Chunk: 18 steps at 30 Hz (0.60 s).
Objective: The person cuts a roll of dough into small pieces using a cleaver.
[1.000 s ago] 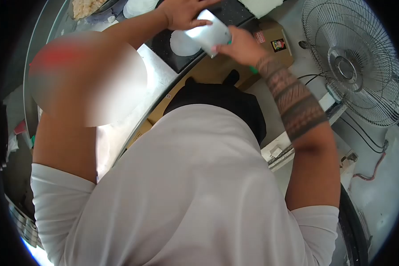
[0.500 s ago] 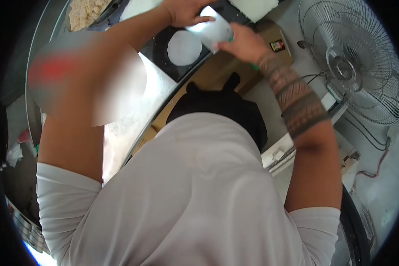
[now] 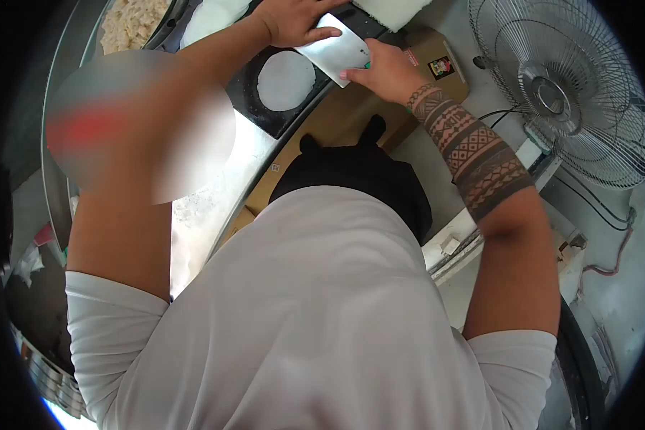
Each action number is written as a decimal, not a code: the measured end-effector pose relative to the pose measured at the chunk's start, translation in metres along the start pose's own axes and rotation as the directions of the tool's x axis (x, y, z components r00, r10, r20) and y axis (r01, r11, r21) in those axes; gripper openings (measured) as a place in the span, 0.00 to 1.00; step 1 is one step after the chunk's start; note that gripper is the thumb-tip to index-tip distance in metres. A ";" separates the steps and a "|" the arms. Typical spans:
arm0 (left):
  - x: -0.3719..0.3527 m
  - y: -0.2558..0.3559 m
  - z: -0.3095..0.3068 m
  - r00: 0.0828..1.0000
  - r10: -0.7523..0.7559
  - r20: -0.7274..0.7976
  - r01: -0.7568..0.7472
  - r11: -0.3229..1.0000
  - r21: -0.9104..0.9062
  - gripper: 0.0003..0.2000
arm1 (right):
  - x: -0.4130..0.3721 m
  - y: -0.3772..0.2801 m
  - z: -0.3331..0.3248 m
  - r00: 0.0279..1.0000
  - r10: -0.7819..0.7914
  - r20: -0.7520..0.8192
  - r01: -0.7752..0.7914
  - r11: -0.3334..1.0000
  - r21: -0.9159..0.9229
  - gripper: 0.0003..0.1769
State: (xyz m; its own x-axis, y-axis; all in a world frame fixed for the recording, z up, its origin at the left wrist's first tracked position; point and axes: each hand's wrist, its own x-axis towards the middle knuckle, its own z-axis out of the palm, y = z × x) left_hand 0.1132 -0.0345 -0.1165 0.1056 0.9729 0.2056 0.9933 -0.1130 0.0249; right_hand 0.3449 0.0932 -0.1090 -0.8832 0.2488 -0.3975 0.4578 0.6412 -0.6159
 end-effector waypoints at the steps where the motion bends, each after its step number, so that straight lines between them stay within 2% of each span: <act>1: -0.002 0.002 -0.007 1.000 0.002 -0.003 -0.002 1.000 0.009 0.45 | -0.004 -0.007 0.002 1.000 -0.006 -0.007 0.006 1.000 -0.001 0.33; 3: -0.017 0.008 -0.018 0.997 0.074 -0.001 -0.073 0.992 -0.099 0.44 | -0.027 -0.019 0.017 0.999 -0.035 0.002 0.034 0.976 0.216 0.32; 4: -0.038 0.015 0.005 0.996 0.041 -0.083 -0.053 0.987 -0.150 0.40 | -0.037 -0.014 0.038 0.998 -0.050 0.025 0.038 0.935 0.352 0.33; 5: -0.055 0.030 0.000 0.997 0.059 -0.047 -0.062 0.995 -0.072 0.43 | -0.050 -0.015 0.055 0.998 -0.038 0.048 0.020 0.944 0.331 0.35; 7: -0.083 0.068 0.010 0.996 -0.037 0.085 0.050 0.987 -0.152 0.43 | -0.076 -0.012 0.086 0.995 -0.051 0.083 0.020 0.943 0.332 0.34; 8: -0.077 0.073 0.008 0.995 -0.033 0.092 0.047 0.987 -0.152 0.43 | -0.086 -0.006 0.093 0.997 -0.026 0.071 -0.001 0.935 0.355 0.35; 11: -0.040 0.081 0.014 0.992 -0.027 0.127 0.052 0.978 -0.201 0.42 | -0.078 0.012 0.067 0.997 0.025 0.074 -0.051 0.931 0.363 0.35; 12: -0.023 0.073 0.018 0.990 -0.031 0.139 0.050 0.990 -0.134 0.43 | -0.074 0.018 0.053 0.995 0.066 0.081 -0.090 0.934 0.346 0.35; 13: -0.009 0.063 0.022 0.989 -0.036 0.146 0.045 0.997 -0.063 0.44 | -0.065 0.028 0.044 0.996 0.041 0.075 -0.065 0.936 0.346 0.36; 14: -0.002 0.054 0.023 0.996 0.044 -0.080 -0.036 0.994 0.104 0.38 | -0.051 0.037 0.035 0.998 0.009 0.069 -0.032 0.939 0.343 0.36; 15: 0.005 0.040 0.021 0.996 0.037 -0.081 -0.028 0.994 0.110 0.38 | -0.038 0.041 0.028 0.999 -0.033 0.029 0.022 0.945 0.326 0.35; 16: 0.010 0.027 0.017 0.999 -0.004 -0.054 0.005 1.000 0.013 0.40 | -0.027 0.041 0.020 0.997 -0.075 -0.006 0.073 0.949 0.308 0.35; 17: 0.011 0.019 0.016 0.999 -0.043 -0.022 0.041 0.995 -0.088 0.42 | -0.017 0.034 0.004 0.995 -0.093 0.019 0.088 0.981 0.171 0.34; 18: 0.012 0.017 0.014 0.991 -0.096 -0.093 0.086 0.990 -0.108 0.39 | -0.008 0.035 -0.003 0.995 -0.091 0.031 0.087 0.990 0.110 0.32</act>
State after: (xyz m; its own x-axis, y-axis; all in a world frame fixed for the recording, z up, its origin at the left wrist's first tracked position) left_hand 0.1321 -0.0216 -0.1269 0.0051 0.9563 0.2923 0.9877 -0.0505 0.1480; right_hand 0.3677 0.1157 -0.1250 -0.9175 0.1668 -0.3611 0.3879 0.5764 -0.7193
